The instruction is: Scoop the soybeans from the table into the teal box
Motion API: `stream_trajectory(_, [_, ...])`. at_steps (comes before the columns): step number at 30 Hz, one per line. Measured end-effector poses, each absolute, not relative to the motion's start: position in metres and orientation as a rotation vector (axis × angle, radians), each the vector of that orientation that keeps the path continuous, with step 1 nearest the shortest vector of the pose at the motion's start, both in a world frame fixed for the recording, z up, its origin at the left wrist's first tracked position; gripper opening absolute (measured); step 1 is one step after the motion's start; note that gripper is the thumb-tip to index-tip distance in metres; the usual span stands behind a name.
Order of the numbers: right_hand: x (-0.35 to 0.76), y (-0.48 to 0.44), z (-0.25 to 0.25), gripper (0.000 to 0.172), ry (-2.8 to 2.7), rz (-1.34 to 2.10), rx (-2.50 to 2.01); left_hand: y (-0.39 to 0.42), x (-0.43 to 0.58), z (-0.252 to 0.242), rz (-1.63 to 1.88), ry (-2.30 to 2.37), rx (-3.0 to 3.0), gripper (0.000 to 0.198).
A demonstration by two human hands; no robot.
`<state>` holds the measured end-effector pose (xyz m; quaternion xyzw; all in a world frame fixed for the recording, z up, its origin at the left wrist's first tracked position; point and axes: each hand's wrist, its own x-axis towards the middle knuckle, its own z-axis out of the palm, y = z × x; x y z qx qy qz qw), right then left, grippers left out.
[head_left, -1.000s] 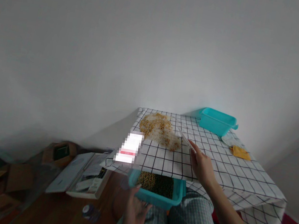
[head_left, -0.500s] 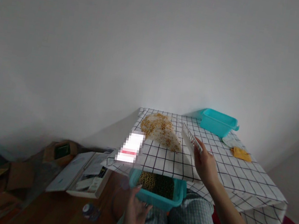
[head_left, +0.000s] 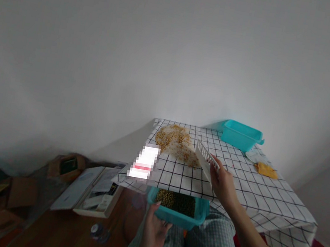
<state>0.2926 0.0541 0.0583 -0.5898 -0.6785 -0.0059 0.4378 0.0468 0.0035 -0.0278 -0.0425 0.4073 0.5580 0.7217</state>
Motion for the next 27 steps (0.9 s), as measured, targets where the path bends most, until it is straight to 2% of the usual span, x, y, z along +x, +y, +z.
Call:
stream_trajectory(3, [0.286,0.042,0.060,0.053,-1.687,0.002,-1.431,0.004,0.050,-0.031,1.227,0.931,-0.104,0.018])
stream_trajectory(9, [0.288,0.024,0.067,0.053,-1.659,-0.009,-1.413,0.002,0.050,-0.037,1.231,0.897,-0.061,0.030])
stream_trajectory(14, [0.295,0.026,0.064,0.054,-1.655,-0.027,-1.425,0.003,0.049,-0.038,1.229,0.919,-0.125,0.023])
stream_trajectory(27, [0.300,-0.004,0.056,0.055,-1.678,0.098,-1.361,0.001,0.048,-0.034,1.226,0.931,-0.109,0.028])
